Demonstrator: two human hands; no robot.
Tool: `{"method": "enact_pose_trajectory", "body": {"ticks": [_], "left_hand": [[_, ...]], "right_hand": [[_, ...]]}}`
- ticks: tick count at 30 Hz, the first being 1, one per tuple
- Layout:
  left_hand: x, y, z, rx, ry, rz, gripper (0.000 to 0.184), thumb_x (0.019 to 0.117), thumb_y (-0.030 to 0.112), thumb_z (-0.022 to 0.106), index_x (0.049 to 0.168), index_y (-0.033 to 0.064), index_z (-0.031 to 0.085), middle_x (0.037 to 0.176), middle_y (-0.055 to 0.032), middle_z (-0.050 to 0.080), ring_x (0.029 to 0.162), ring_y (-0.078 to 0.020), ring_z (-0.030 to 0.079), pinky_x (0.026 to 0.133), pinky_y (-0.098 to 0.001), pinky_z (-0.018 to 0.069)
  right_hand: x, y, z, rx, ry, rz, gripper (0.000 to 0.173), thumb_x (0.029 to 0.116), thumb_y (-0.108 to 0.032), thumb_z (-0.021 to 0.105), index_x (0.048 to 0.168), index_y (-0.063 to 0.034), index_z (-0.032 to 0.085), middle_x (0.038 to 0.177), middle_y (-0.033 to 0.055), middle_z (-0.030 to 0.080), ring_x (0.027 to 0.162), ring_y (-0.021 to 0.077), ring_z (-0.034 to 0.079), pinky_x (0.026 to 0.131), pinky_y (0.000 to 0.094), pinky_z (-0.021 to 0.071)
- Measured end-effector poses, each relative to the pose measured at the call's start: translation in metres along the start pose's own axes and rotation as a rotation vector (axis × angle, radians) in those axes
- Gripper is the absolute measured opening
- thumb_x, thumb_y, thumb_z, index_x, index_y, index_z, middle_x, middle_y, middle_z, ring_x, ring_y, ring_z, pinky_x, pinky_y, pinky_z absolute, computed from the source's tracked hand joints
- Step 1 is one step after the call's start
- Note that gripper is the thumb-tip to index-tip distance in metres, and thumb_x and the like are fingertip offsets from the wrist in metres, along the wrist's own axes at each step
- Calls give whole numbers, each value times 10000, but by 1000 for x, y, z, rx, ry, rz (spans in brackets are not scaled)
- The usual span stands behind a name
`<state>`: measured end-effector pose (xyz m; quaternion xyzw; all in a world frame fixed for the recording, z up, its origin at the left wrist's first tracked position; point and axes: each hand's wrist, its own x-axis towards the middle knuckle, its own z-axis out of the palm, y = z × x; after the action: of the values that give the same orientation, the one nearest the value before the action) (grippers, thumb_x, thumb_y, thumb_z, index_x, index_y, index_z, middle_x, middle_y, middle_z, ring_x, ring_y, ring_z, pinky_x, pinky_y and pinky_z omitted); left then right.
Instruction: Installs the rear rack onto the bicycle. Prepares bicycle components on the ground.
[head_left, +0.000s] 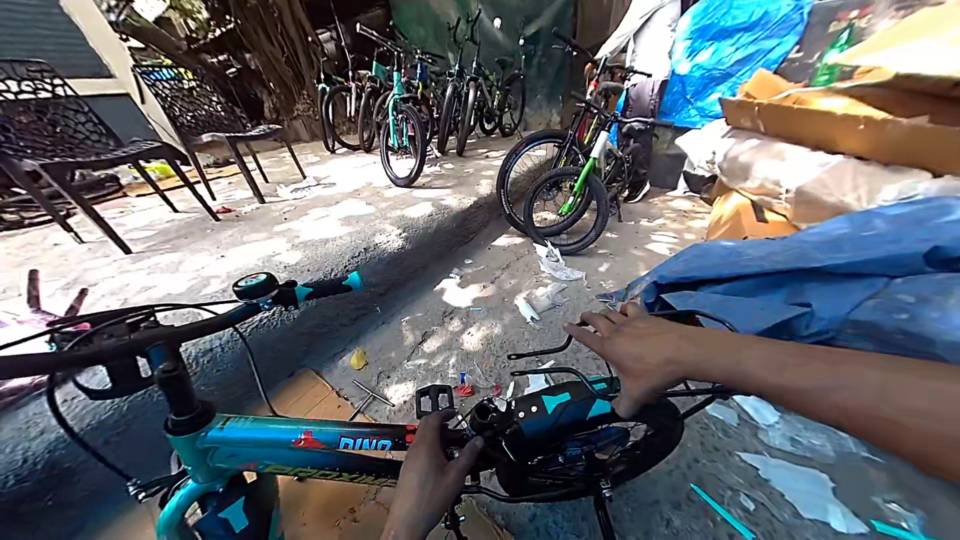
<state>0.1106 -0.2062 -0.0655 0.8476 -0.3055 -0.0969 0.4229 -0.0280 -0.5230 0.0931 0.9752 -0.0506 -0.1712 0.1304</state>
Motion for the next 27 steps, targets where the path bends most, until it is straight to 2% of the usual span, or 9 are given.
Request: {"method": "enact_pose_trajectory", "body": {"ticks": [3, 6, 10, 12, 14, 16, 18, 23, 27], "left_hand": [[10, 3, 10, 36, -35, -25, 828, 804, 529, 801, 1452, 100, 515, 1377, -87, 598, 1150, -174, 660, 972, -379, 582], [24, 5, 19, 128, -47, -15, 902, 767, 546, 817, 1498, 137, 485, 1418, -71, 585, 1233, -203, 617, 1029, -427, 543], [40, -3, 35, 15, -139, 48, 864, 773, 461, 839, 1491, 130, 491, 1428, -51, 585, 1292, -166, 580, 1100, -390, 495], [47, -3, 41, 3, -204, 44, 827, 791, 441, 829, 1494, 158, 498, 1410, -23, 602, 1272, -134, 590, 1095, -380, 495], [53, -4, 49, -16, -217, 56, 784, 797, 446, 826, 1470, 180, 525, 1315, 24, 657, 1194, -96, 627, 1049, -367, 527], [57, -6, 55, -65, -196, 80, 692, 793, 428, 840, 1399, 191, 604, 1246, 33, 680, 1114, -79, 651, 994, -341, 553], [62, -6, 57, -99, -216, 90, 638, 780, 423, 861, 1340, 198, 655, 1241, 29, 676, 1073, -70, 652, 963, -314, 558], [66, -10, 61, -195, -209, 141, 427, 821, 352, 829, 1197, 179, 725, 1004, 75, 745, 904, -36, 695, 836, -274, 594], [64, -8, 65, -254, -165, 131, 432, 810, 407, 857, 1153, 166, 750, 951, 70, 753, 816, -60, 694, 753, -268, 597]], "right_hand": [[21, -5, 22, 14, -69, -54, 1342, 642, -749, 806, 1662, -145, 176, 1611, 227, 349, 1389, 415, 447, 1051, 623, 377], [35, -13, 41, 59, -121, -108, 1331, 656, -716, 826, 1659, -129, 176, 1618, 253, 326, 1398, 453, 431, 1074, 653, 357], [47, -22, 56, 65, -141, -157, 1333, 645, -717, 833, 1656, -132, 191, 1613, 251, 335, 1399, 464, 429, 1095, 667, 338], [51, -24, 61, 55, -145, -176, 1332, 637, -722, 833, 1654, -142, 199, 1620, 253, 325, 1403, 465, 421, 1093, 660, 335], [54, -23, 65, 52, -130, -184, 1337, 626, -722, 834, 1652, -138, 206, 1613, 262, 332, 1409, 469, 415, 1098, 665, 333], [57, -22, 67, 59, -121, -186, 1349, 626, -723, 835, 1655, -137, 188, 1607, 264, 338, 1407, 462, 417, 1096, 658, 334], [59, -23, 67, 59, -116, -191, 1353, 625, -731, 831, 1653, -131, 188, 1599, 261, 348, 1398, 454, 430, 1093, 651, 345], [62, -24, 65, 64, -126, -199, 1356, 636, -706, 844, 1658, -121, 173, 1615, 266, 323, 1409, 469, 416, 1114, 655, 328], [63, -25, 67, 50, -123, -196, 1333, 621, -704, 846, 1646, -121, 225, 1590, 255, 369, 1387, 459, 440, 1108, 649, 339]]}}
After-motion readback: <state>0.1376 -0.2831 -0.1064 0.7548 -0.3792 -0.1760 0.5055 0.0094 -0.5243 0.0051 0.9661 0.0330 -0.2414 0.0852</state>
